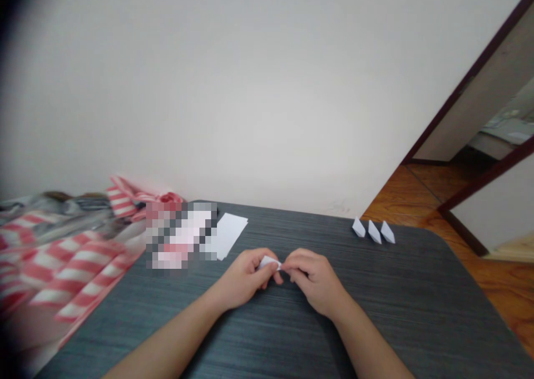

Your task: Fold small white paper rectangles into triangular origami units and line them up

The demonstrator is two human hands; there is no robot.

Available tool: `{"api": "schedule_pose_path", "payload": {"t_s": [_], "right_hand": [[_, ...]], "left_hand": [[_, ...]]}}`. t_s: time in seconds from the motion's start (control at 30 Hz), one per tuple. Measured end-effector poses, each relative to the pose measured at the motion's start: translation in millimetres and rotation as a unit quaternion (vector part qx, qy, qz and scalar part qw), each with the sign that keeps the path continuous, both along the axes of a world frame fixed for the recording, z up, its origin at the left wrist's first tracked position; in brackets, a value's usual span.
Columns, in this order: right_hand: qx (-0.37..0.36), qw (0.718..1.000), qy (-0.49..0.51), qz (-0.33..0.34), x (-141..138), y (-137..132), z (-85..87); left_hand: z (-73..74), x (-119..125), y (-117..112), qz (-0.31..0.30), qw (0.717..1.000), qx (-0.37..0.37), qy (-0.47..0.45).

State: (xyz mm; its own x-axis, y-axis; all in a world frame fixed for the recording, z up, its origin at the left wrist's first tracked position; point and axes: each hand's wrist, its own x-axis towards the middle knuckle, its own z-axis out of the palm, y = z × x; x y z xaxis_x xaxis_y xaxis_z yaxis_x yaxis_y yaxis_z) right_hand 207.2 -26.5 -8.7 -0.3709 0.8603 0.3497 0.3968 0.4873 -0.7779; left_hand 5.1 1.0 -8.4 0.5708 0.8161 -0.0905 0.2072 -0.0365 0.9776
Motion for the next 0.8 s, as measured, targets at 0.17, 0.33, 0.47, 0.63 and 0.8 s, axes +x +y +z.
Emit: {"api": "schedule_pose_path", "payload": {"t_s": [0.17, 0.33, 0.47, 0.63, 0.8], "right_hand": [[0.011, 1.000, -0.012, 0.012, -0.2, -0.2, 0.3], [0.003, 0.999, -0.019, 0.037, -1.1, -1.4, 1.0], [-0.083, 0.996, 0.007, -0.024, -2.5, -3.6, -1.5], [-0.174, 0.982, -0.013, -0.073, -5.0, -3.6, -3.0], [-0.166, 0.985, -0.037, -0.040, -6.6, -3.4, 0.2]], "left_hand": [[-2.1, 0.6, 0.6, 0.000, 1.000, 0.001, -0.004], [-5.0, 1.0, 1.0, 0.006, 1.000, 0.000, -0.001], [-5.4, 0.6, 0.9, 0.012, 1.000, 0.009, 0.002], [-4.7, 0.1, 0.2, 0.002, 1.000, 0.021, 0.004], [-1.4, -0.2, 0.2, -0.011, 0.999, 0.040, 0.012]]}}
